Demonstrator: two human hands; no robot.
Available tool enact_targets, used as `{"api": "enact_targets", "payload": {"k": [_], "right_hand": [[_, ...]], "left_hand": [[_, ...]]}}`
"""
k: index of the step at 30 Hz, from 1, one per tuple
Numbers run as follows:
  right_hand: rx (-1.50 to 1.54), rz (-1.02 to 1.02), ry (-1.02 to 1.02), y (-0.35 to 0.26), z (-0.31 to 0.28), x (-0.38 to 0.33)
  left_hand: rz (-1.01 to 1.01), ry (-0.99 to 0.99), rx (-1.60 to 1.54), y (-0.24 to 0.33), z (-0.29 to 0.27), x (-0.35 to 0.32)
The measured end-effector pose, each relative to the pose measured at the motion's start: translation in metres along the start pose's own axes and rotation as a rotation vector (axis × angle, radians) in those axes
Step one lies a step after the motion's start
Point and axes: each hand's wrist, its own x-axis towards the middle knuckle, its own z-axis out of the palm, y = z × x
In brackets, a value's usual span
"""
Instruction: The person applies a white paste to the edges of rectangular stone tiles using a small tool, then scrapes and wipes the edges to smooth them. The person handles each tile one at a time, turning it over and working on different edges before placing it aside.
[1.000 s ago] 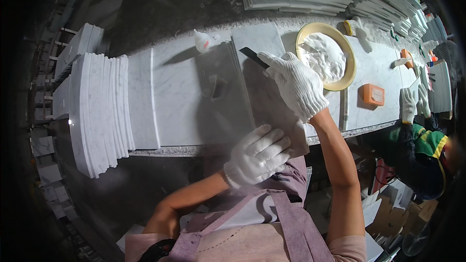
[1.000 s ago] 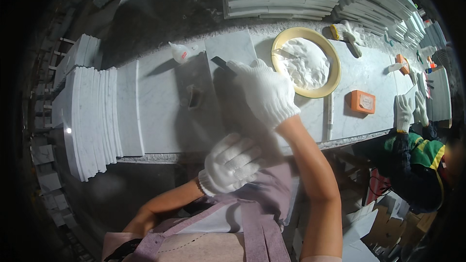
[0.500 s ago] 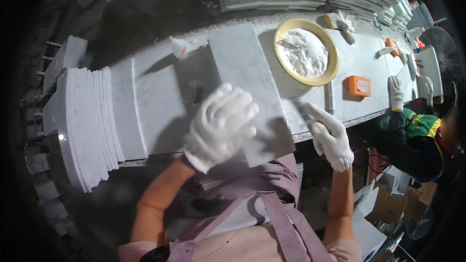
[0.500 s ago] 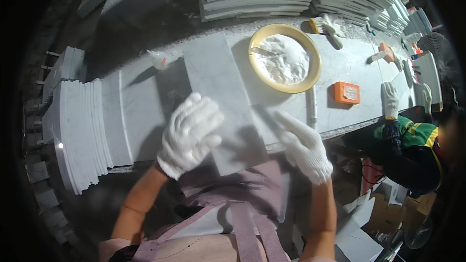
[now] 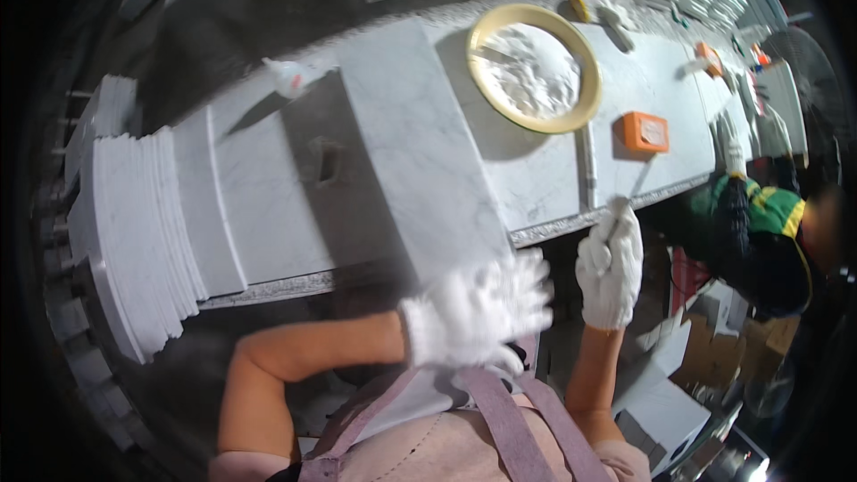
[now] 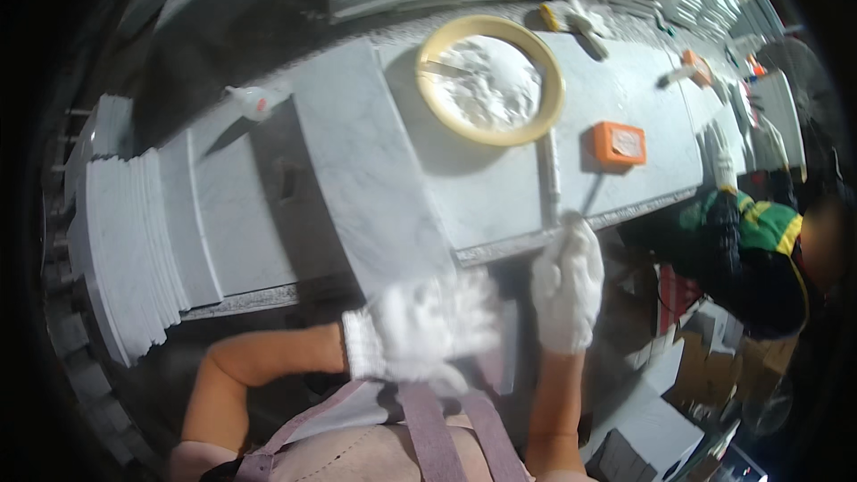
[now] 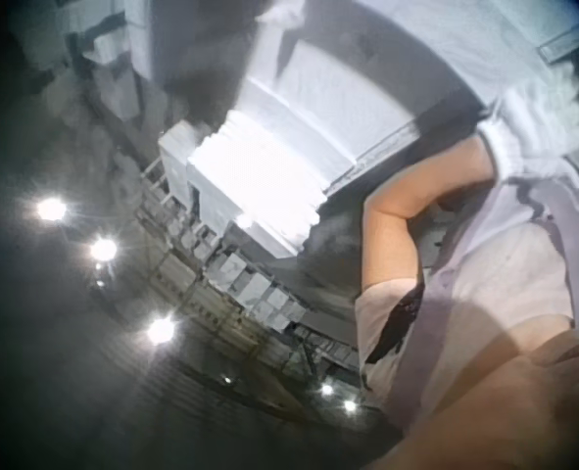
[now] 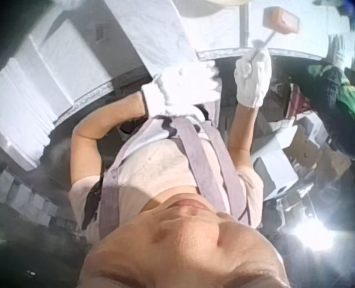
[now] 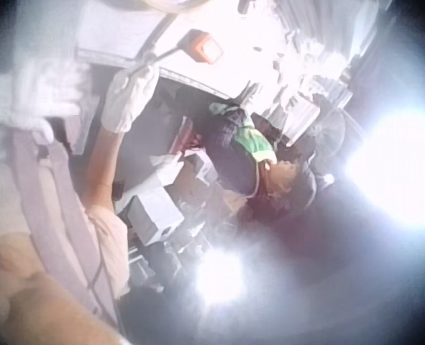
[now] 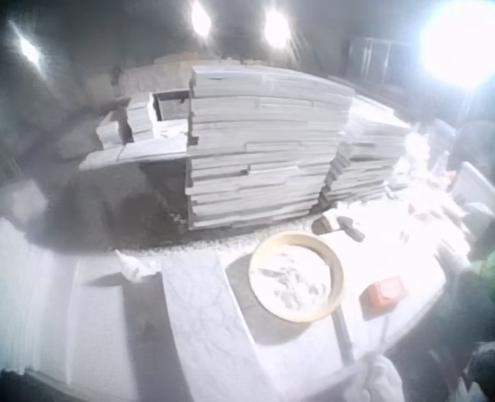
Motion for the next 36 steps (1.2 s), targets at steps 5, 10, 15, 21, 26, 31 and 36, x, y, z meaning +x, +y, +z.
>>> {"api": "enact_targets", "payload": {"k": [5,10,15,21,26,31,36], "right_hand": [[-0.042,0.022,0.150,0.001,0.017,-0.002],[-0.145,-0.007,0.202,0.003,0.024,-0.012],[-0.149,-0.065,0.240,-0.002,0.020,-0.019],[-0.017,-0.092,0.275,-0.006,0.016,-0.026],[0.027,-0.118,0.354,0.001,0.012,-0.025],[-0.025,-0.053,0.297,0.002,0.004,-0.028],[-0.085,-0.032,0.305,0.003,0.007,-0.028]], "left_hand": [[-0.044,0.331,-0.418,0.017,0.014,0.004],[-0.269,-0.090,-0.539,0.018,-0.019,0.011],[-0.294,0.361,-0.631,0.015,-0.018,0.033],[-0.490,0.318,-0.758,0.003,-0.026,0.083],[-0.551,0.096,-1.017,-0.013,-0.012,0.117],[-0.658,-0.005,-1.387,-0.024,-0.001,0.128],[-0.703,0.007,-1.489,-0.031,-0.001,0.129]]}}
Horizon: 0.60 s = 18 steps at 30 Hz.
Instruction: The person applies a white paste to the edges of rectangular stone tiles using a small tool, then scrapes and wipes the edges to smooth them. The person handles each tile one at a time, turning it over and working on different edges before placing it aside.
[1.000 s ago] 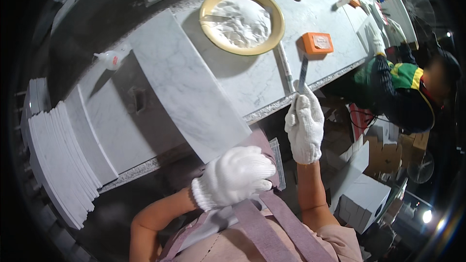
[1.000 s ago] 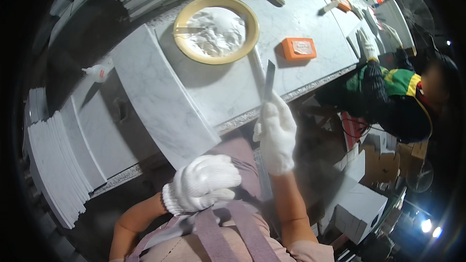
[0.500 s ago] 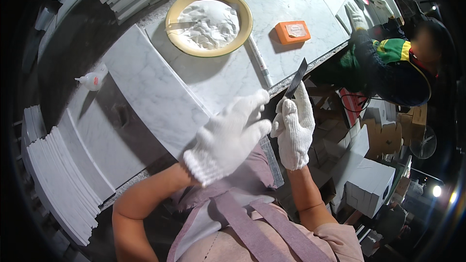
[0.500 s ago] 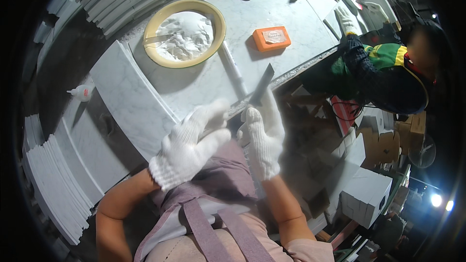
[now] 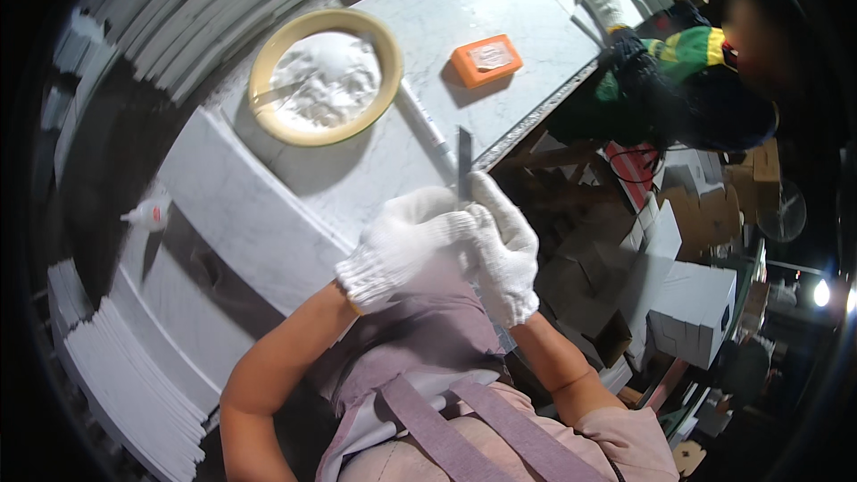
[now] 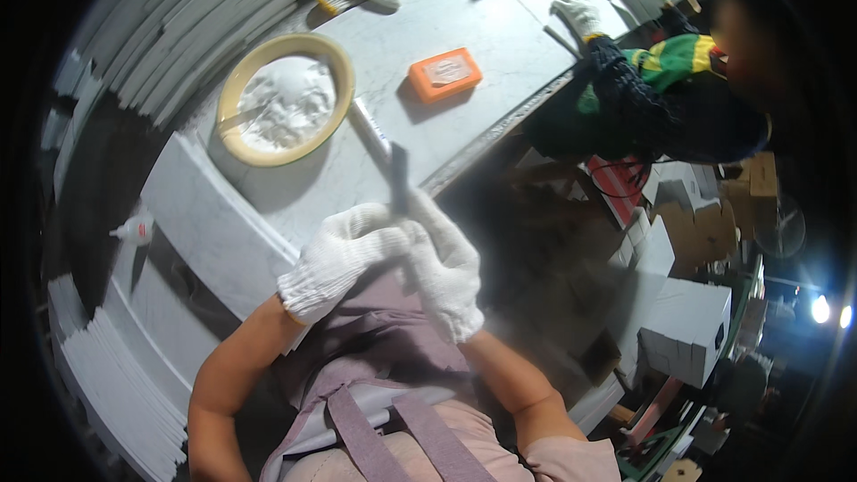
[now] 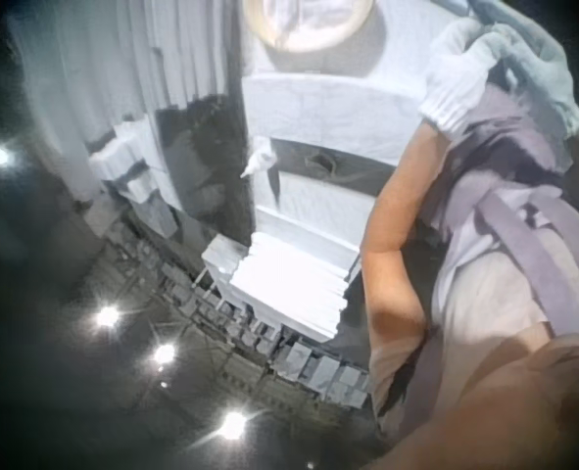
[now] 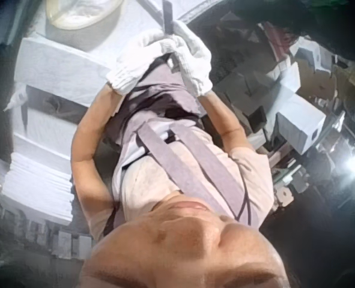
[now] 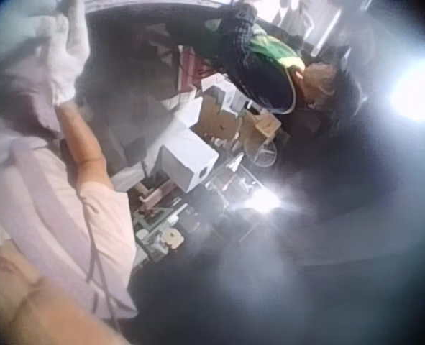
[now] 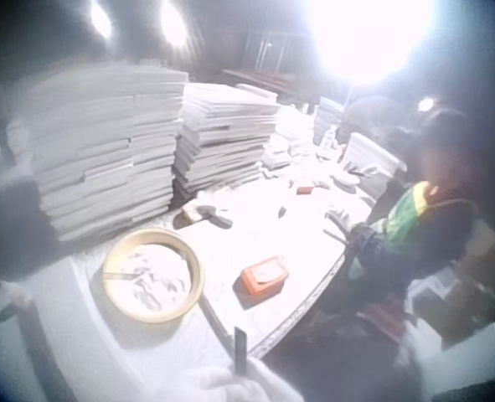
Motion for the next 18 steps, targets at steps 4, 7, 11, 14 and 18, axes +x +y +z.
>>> {"api": "enact_targets", "payload": {"k": [4,7,11,14,18], "right_hand": [[0.006,0.056,-0.042,0.001,-0.001,-0.002],[0.036,0.056,-0.037,0.004,-0.002,-0.002],[0.080,-0.025,0.011,0.011,-0.003,0.003],[0.111,-0.067,0.114,0.010,-0.005,0.012],[-0.062,-0.153,-0.035,0.003,-0.010,0.022]], "left_hand": [[-0.028,0.037,-0.003,-0.004,-0.004,0.001],[0.000,0.081,-0.122,-0.008,-0.005,0.002],[0.054,0.120,-0.264,-0.011,-0.005,0.005],[0.076,0.182,-0.241,-0.012,-0.005,0.007],[0.029,0.156,-0.049,-0.014,-0.006,0.010]]}}
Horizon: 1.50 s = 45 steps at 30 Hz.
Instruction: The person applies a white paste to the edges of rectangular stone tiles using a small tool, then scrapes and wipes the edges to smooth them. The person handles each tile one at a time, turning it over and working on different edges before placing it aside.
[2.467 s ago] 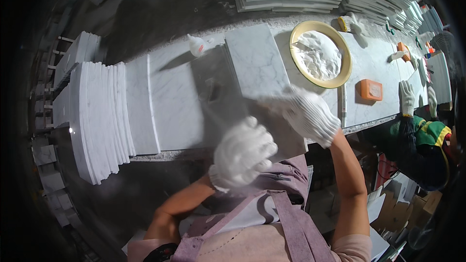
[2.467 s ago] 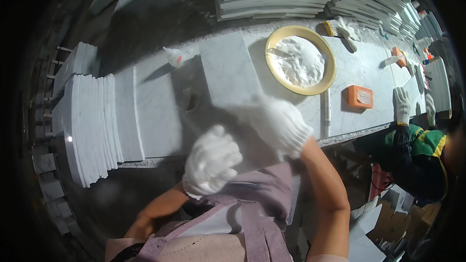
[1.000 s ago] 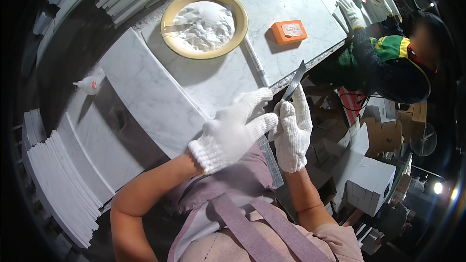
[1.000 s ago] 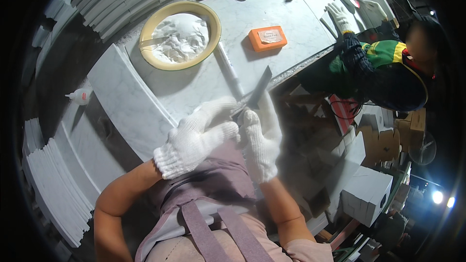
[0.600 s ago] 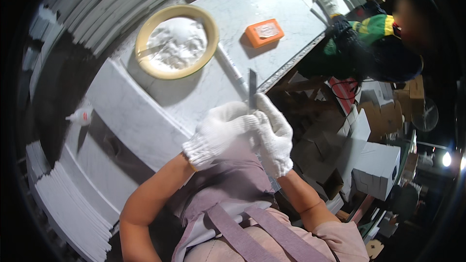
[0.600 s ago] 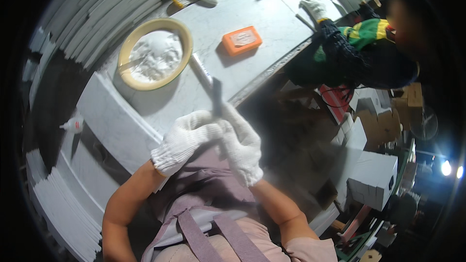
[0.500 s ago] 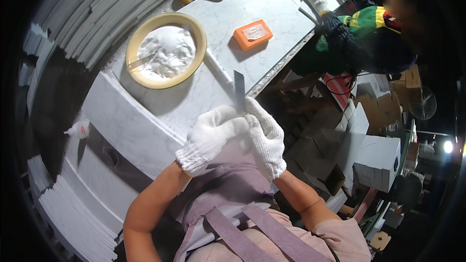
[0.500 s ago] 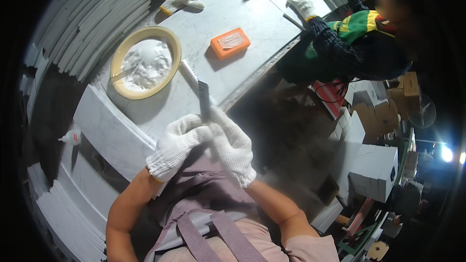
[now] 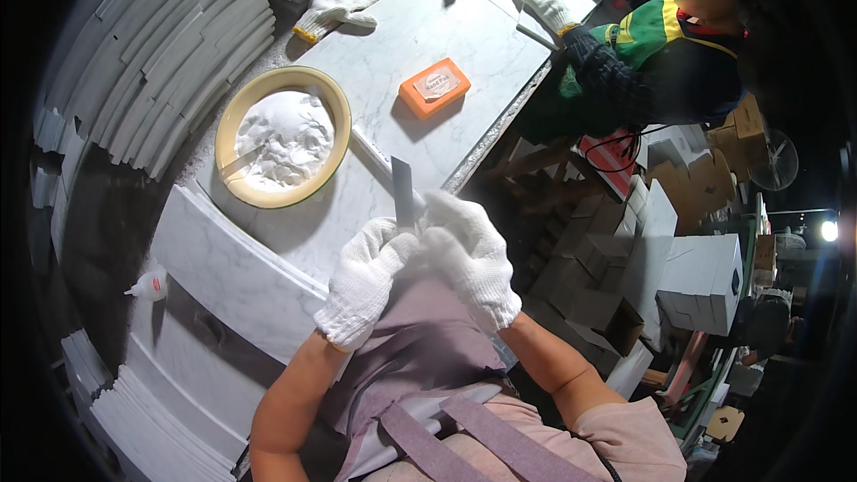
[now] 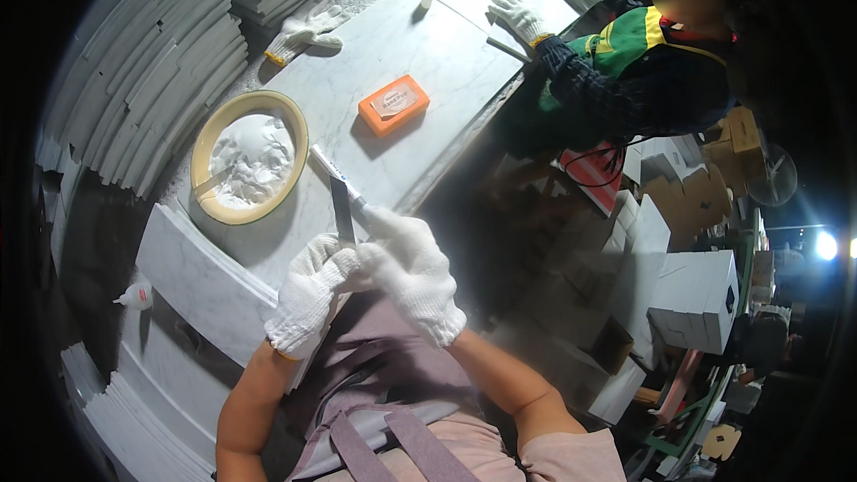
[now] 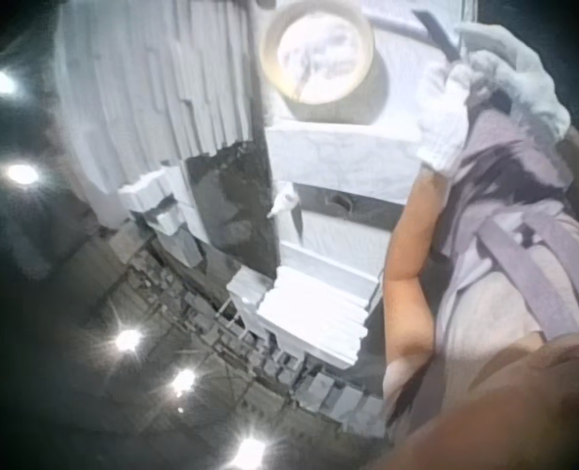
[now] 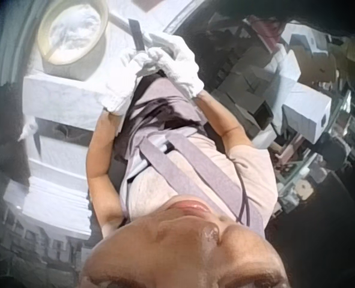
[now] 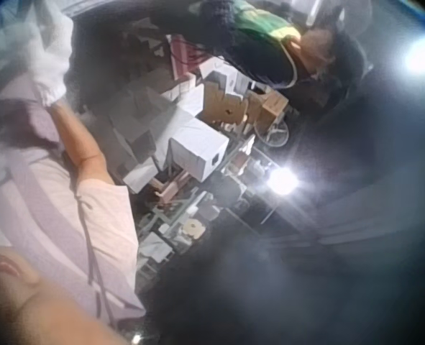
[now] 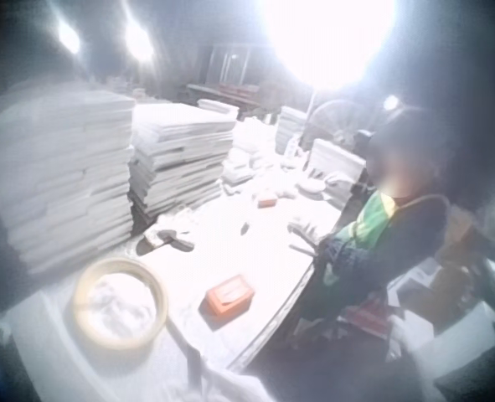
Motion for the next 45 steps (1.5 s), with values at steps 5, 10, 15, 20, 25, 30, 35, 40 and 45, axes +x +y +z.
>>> {"api": "enact_targets", "payload": {"k": [5,10,15,20,25,30,35,40,45], "right_hand": [[-0.217,0.093,-0.078,-0.002,-0.008,0.013],[-0.194,0.361,-0.118,-0.004,-0.018,0.018],[-0.172,0.454,-0.116,-0.011,-0.020,0.019],[-0.080,0.473,-0.088,-0.007,-0.027,0.017],[0.127,0.398,0.034,0.006,-0.034,0.022],[0.238,0.338,0.177,0.014,-0.049,0.033],[0.231,0.377,0.063,0.023,-0.049,0.021],[0.081,0.510,-0.140,0.033,-0.029,0.002],[0.166,0.455,-0.120,0.030,-0.022,-0.001]], "left_hand": [[0.032,-0.075,0.238,-0.003,0.002,-0.003],[-0.069,-0.049,0.211,0.001,0.006,-0.006],[-0.165,-0.052,0.283,0.008,0.009,-0.006],[-0.147,-0.091,0.380,0.009,0.011,-0.008],[-0.122,-0.097,0.517,0.011,0.012,-0.008],[-0.183,-0.085,0.442,0.016,0.014,-0.008],[-0.209,-0.083,0.418,0.018,0.015,-0.007],[-0.178,-0.068,0.377,0.015,0.015,-0.007],[-0.177,-0.096,0.446,0.016,0.016,-0.008]]}}
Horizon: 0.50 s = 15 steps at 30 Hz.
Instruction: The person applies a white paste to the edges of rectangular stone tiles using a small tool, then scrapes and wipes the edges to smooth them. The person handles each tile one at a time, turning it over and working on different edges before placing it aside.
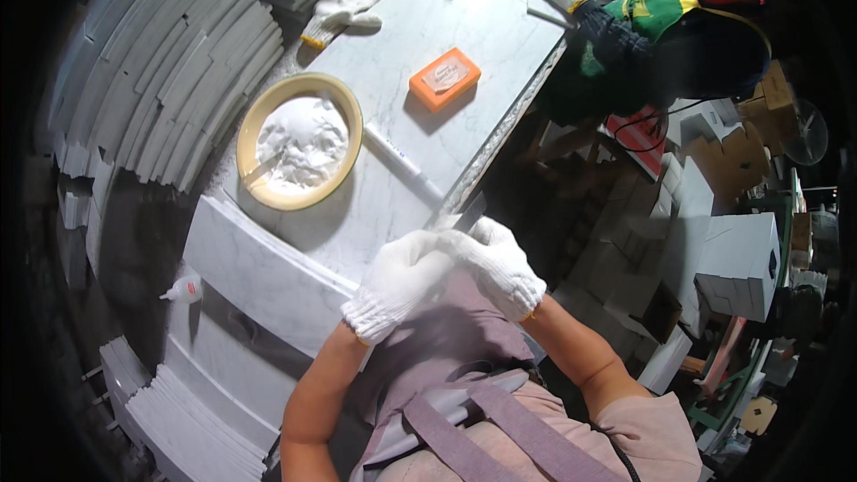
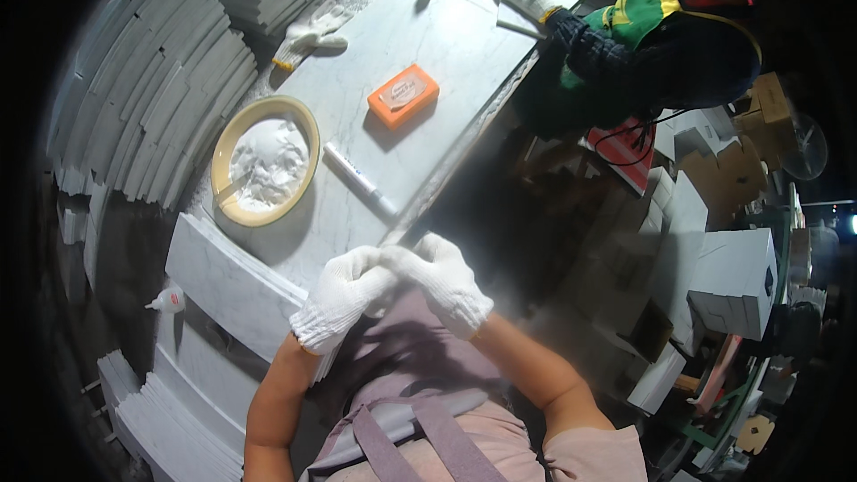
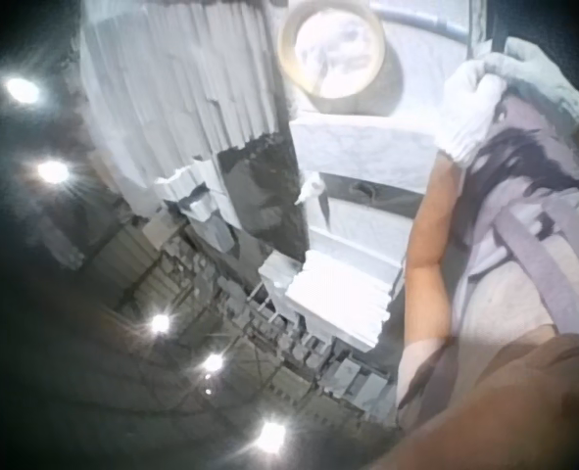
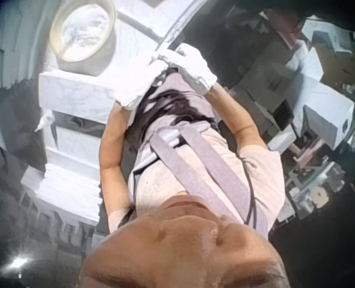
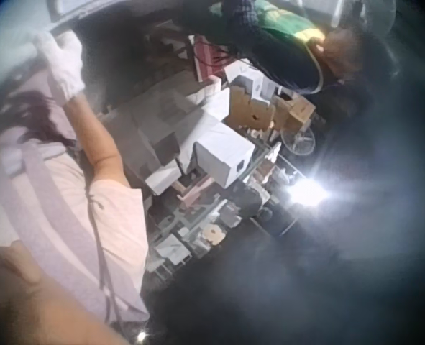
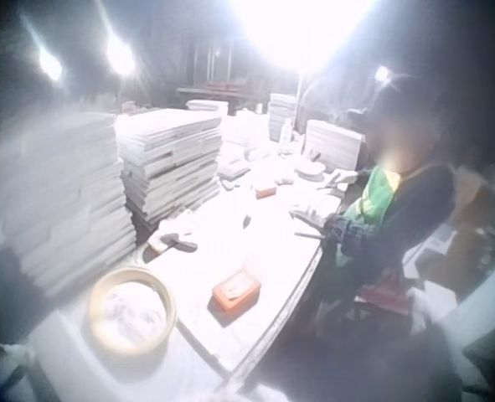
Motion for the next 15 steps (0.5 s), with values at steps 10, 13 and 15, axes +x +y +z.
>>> {"api": "enact_targets", "payload": {"k": [10,13,15], "right_hand": [[-0.169,0.081,0.149,-0.026,0.002,-0.009],[-0.041,0.010,0.133,-0.029,-0.002,-0.007],[-0.163,0.059,0.185,-0.029,-0.004,-0.007]], "left_hand": [[0.096,0.047,-0.054,-0.005,0.002,0.001],[0.056,0.014,-0.128,-0.009,0.002,0.001],[0.051,0.000,-0.139,-0.010,0.001,0.002]]}}
